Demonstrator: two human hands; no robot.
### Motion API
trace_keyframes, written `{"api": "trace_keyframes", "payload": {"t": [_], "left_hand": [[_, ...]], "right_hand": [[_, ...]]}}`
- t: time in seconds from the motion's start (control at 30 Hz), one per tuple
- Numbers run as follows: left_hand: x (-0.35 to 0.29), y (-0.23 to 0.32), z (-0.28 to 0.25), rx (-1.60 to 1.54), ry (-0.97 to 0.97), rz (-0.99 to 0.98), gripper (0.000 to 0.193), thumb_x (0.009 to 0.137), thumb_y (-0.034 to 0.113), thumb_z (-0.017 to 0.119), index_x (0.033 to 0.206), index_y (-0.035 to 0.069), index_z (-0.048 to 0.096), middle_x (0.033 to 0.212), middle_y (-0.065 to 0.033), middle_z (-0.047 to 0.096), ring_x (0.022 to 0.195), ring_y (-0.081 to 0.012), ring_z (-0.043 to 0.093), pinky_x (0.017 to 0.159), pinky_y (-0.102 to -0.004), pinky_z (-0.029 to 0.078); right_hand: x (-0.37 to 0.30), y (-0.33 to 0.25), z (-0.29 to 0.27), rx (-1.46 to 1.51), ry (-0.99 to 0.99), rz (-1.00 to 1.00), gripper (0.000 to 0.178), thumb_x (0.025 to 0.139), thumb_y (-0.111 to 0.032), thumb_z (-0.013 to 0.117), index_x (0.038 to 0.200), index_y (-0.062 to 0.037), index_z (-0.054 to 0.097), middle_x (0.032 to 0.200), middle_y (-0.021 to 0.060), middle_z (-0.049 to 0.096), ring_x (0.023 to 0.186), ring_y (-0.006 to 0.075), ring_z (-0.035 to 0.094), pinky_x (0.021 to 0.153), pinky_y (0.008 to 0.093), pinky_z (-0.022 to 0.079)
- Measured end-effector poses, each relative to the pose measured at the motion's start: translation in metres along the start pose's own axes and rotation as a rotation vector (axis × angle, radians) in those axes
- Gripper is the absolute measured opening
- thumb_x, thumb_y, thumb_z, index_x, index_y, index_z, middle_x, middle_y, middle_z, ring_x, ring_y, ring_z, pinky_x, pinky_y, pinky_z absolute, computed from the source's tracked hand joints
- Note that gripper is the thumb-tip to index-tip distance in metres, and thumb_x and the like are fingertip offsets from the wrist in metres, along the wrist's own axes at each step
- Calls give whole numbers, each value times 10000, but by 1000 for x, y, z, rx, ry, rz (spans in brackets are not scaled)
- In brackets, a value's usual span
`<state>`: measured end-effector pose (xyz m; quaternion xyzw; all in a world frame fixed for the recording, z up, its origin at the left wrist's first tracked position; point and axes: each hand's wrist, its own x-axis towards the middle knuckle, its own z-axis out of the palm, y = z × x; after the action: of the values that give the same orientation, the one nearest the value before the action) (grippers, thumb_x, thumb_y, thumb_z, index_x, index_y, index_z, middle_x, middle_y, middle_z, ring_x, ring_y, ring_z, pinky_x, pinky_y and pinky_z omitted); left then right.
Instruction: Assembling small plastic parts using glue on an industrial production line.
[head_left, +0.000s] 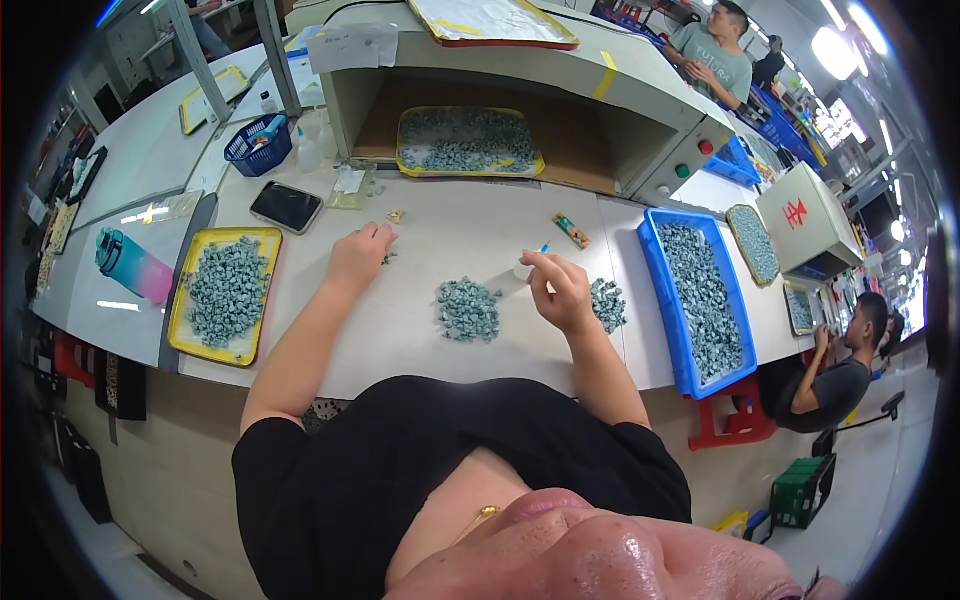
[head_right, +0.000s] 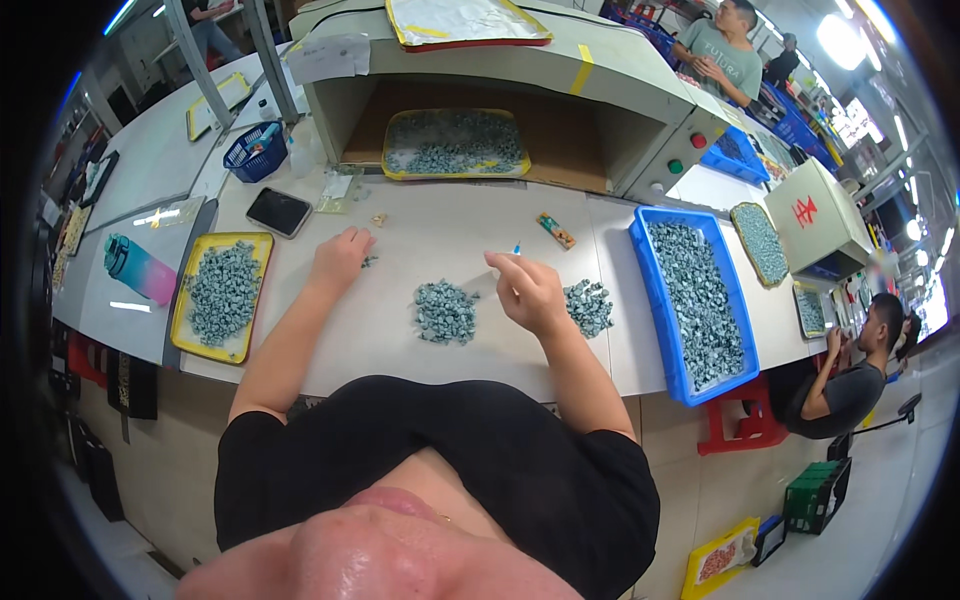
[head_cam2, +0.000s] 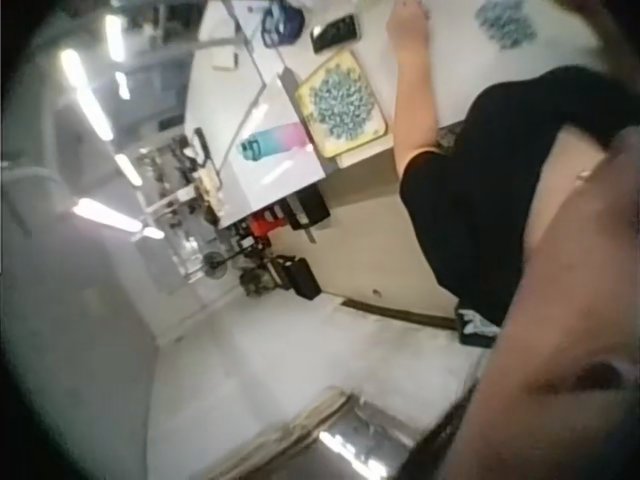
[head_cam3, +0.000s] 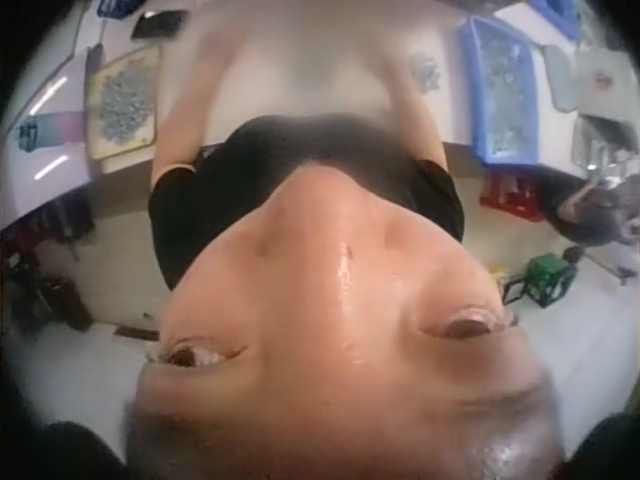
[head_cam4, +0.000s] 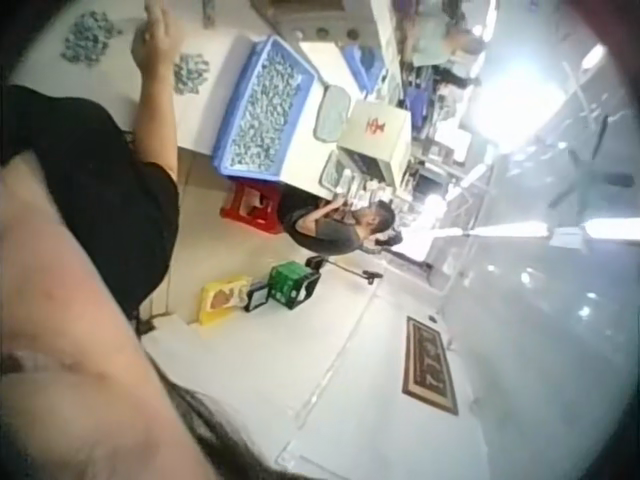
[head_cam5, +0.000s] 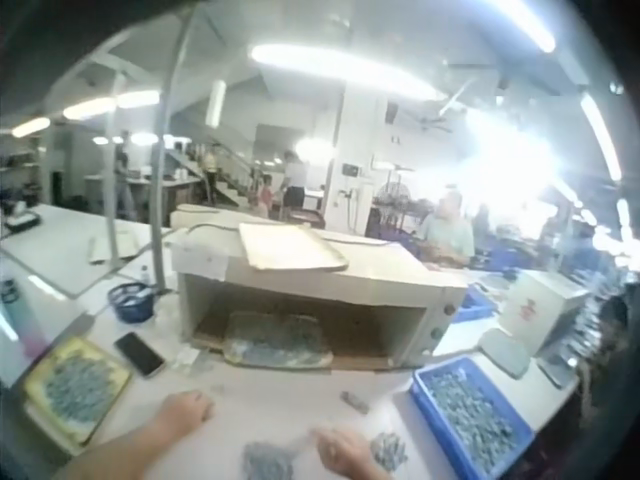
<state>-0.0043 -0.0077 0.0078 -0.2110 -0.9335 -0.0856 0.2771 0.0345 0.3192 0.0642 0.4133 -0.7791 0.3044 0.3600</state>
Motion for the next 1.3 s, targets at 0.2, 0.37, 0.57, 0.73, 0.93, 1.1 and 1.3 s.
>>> {"api": "trace_keyframes", "payload": {"t": [0.2,0.37,0.57,0.73,0.93,1.1,1.3], "left_hand": [[3,-1,0,-46,35,-83,183,880,236,593,793,88,531,740,-82,570,643,-291,609,535,-395,496],[1,-5,5,-6,-15,-55,195,880,233,592,788,77,521,731,-93,571,649,-294,604,544,-401,495],[-2,-5,13,-24,-61,4,195,876,218,586,779,69,507,721,-98,574,669,-289,600,586,-406,498],[-1,-11,15,-59,-68,17,204,876,207,588,770,56,503,695,-116,576,668,-301,598,593,-415,487],[1,-11,12,-141,-46,-32,210,889,183,575,765,32,498,687,-154,580,668,-344,585,592,-437,468],[-1,-9,8,-193,-55,-105,220,902,177,557,765,17,495,703,-171,583,682,-371,574,606,-453,461],[-3,-9,8,-228,-40,-159,215,908,190,549,782,22,506,730,-175,587,696,-373,573,613,-456,459]], "right_hand": [[-5,-2,3,186,62,220,414,707,130,550,1076,-49,605,830,98,667,604,215,628,561,300,512],[-5,-3,6,152,2,127,401,716,111,561,1076,-59,609,829,86,669,618,218,637,558,300,515],[-7,-4,7,163,-11,136,391,719,104,568,1069,-64,614,827,80,666,618,209,639,540,293,513],[-7,-3,6,172,-6,135,385,720,107,563,1064,-58,616,824,79,668,615,203,640,530,287,511],[-6,-4,7,174,-11,165,386,723,114,551,1063,-55,618,809,82,667,615,202,643,530,288,509],[-3,-5,7,169,-15,152,408,722,141,517,1078,-34,617,792,83,666,543,145,577,515,253,479],[-5,-5,8,172,5,143,405,726,136,522,1080,-36,615,792,80,664,534,142,560,501,252,468]]}}
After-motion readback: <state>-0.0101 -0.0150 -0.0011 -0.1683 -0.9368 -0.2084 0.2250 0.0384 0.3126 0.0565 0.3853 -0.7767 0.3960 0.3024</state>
